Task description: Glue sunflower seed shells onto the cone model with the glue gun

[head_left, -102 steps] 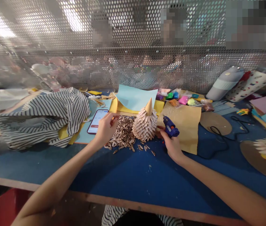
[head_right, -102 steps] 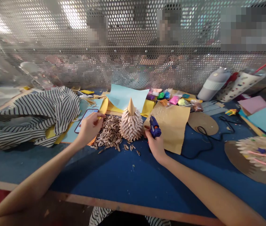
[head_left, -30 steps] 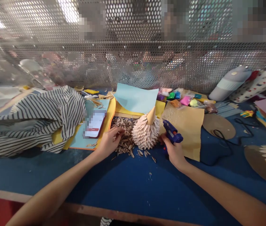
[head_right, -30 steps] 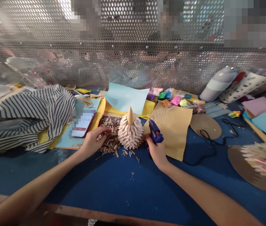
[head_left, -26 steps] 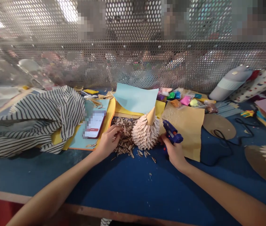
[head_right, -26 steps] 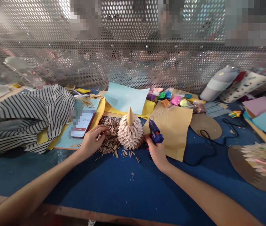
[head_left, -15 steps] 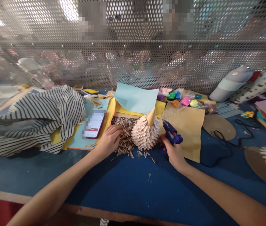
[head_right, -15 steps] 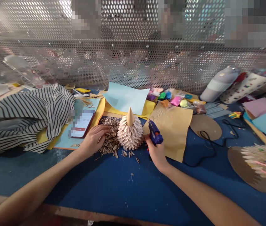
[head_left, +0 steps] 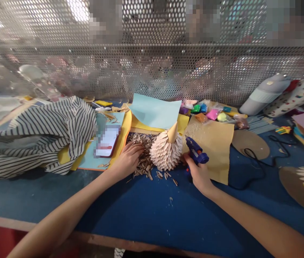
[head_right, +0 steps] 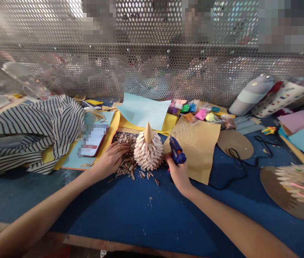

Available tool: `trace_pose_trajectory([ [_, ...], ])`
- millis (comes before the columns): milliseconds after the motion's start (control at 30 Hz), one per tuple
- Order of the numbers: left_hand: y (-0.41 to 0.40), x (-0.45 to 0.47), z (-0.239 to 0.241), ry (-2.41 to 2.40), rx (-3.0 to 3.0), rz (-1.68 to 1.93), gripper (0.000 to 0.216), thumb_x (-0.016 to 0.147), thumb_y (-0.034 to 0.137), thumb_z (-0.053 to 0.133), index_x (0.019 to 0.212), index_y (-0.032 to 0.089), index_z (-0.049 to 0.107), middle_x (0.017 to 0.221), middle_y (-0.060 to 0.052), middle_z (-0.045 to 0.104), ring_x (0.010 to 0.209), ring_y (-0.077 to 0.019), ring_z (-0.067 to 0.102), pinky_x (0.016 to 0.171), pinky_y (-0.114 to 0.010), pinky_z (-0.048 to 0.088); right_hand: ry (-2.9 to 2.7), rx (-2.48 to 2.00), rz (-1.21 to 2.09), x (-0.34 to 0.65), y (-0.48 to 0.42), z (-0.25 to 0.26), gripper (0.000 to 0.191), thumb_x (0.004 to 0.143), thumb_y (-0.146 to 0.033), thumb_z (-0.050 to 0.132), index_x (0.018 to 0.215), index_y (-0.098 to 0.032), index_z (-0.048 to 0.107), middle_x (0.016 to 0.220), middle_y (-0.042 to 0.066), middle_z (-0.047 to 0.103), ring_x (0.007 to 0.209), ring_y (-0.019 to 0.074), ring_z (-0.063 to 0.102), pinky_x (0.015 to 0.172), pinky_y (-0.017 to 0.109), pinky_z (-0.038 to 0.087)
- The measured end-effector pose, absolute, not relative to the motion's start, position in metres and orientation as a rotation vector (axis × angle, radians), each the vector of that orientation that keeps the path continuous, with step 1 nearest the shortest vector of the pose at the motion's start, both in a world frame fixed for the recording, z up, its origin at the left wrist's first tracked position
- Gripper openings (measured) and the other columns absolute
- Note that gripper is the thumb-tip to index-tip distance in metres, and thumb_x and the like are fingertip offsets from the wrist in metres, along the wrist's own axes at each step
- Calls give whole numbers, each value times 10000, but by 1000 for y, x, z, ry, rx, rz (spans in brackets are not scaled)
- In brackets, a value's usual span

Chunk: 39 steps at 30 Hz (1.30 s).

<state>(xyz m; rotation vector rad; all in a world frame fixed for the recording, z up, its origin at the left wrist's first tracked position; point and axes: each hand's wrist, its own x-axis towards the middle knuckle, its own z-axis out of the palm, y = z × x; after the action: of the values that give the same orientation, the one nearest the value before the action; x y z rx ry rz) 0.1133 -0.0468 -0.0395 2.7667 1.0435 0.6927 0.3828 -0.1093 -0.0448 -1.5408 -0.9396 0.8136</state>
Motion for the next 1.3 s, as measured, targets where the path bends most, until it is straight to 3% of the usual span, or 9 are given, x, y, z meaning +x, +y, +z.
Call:
trace_pose_trajectory([
  [167,-48,116,-37,1031,2748,849,337,900,73,388,1120,146,632,1122,-121,692,1116,-232,633,1023,-495,498,-909,-1547,837,384,-110,-50,327,692,-526,661,761,-207,637,709,18,642,704,195,604,663,315,492],
  [333,-49,118,-32,1081,2631,1008,200,918,154,474,996,154,659,1012,-103,708,951,-198,671,870,-381,570,-892,-1548,836,382,-112,-43,318,681,-528,650,709,-212,620,645,7,610,630,176,567,581,295,468],
  [633,-53,118,-28,1361,2392,1104,102,875,180,512,895,186,611,806,-22,679,728,-139,654,685,-249,546,-938,-1487,865,378,-119,-32,368,665,-568,670,690,-212,579,606,-5,568,556,147,535,512,271,455],
  [1133,-105,184,21,817,2389,1347,135,915,78,519,971,172,600,854,-44,652,814,-119,635,712,-220,542,-979,-1300,967,373,-123,-32,547,637,-747,668,722,-234,498,502,-50,512,414,118,471,416,256,375],
  [1300,-102,196,7,791,2238,1382,94,924,118,525,934,178,597,806,-29,647,711,-107,606,591,-197,494,-1112,-1261,947,379,-127,-31,449,766,-671,606,750,-234,505,534,-41,540,461,129,509,466,266,413],
])
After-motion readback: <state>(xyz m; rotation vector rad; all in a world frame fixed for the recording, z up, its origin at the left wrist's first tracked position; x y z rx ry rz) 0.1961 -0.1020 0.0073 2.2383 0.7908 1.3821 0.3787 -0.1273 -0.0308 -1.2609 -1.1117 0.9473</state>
